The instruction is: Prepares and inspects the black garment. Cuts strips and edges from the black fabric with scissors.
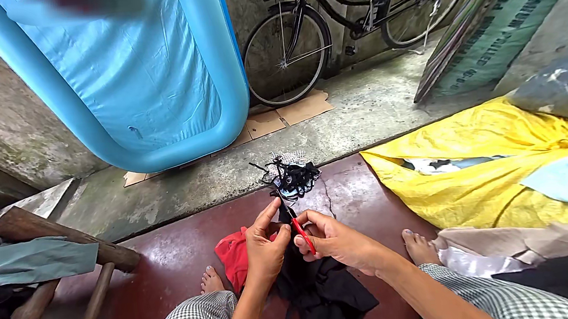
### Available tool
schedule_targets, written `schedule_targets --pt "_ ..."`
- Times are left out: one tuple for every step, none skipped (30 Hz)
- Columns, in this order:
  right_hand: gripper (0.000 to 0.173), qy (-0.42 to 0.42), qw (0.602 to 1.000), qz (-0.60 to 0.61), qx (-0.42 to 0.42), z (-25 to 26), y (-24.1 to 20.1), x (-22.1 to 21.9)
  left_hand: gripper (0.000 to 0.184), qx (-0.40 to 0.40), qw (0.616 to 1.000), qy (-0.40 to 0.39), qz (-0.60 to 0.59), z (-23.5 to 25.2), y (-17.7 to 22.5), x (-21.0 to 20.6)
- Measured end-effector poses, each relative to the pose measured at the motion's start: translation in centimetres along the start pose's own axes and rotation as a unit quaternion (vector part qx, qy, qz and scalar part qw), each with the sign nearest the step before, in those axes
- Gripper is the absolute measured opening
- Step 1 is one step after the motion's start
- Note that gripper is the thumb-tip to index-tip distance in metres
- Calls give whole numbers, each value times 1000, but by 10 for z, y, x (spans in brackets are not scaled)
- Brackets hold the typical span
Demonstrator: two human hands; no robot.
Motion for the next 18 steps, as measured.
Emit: schedule_targets --pt "38 3 1000 1 2 0 0 1 56 -2 1000 -8 4 0 0 0" --pt "37 9 1000 2 3 -1 -1 2 57 -1 1000 -15 7 0 1 0" --pt "35 15 1000 2 3 -1 -2 2 58 0 1000 -20 10 0 1 0" --pt "34 18 1000 1 2 -2 -2 3 58 -2 1000 -25 14 0 1 0" --pt "33 19 1000 -3 2 -2 -3 3 58 -4 999 -31 22 0 2 0" --pt "32 18 1000 -8 2 -3 -4 2 58 -7 999 -39 31 0 2 0" --pt "33 15 1000 -8 1 -4 -4 2 57 -9 998 -47 36 0 2 0" --pt "33 14 1000 -7 -1 -5 -6 2 57 -12 998 -56 39 -1 2 -1" --pt "33 17 1000 -7 -3 -5 -7 3 56 -12 997 -63 41 -1 3 -2" --pt "32 24 1000 -7 -3 -6 -9 3 56 -8 997 -69 46 -1 5 -3" --pt "30 34 999 -7 -3 -7 -10 4 56 0 996 -74 57 -1 7 -3" --pt "28 44 999 -8 -2 -9 -11 5 55 8 994 -79 72 -1 11 -3" --pt "27 52 999 -11 -2 -11 -12 6 54 9 993 -84 86 -1 15 -2" --pt "27 58 998 -17 -3 -12 -12 6 52 11 991 -91 97 -1 19 -1" --pt "27 61 998 -21 -4 -13 -11 7 51 13 990 -95 104 -1 23 -1" --pt "27 59 998 -25 -3 -15 -10 7 49 16 989 -100 108 -1 25 -1" --pt "28 51 998 -32 -3 -17 -9 8 48 17 988 -103 112 -2 26 -1" --pt "28 39 998 -40 -4 -18 -7 8 47 16 987 -109 114 -3 26 -2"
Point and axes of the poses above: each hand's wrist, its own z-axis towards the middle knuckle, its own x-axis out of the back of the hand, y = z × x, the point moved 4 cm from there along z, towards the middle knuckle, and after that the axes turned 5 degrees about -x, right-handed, at the moved point
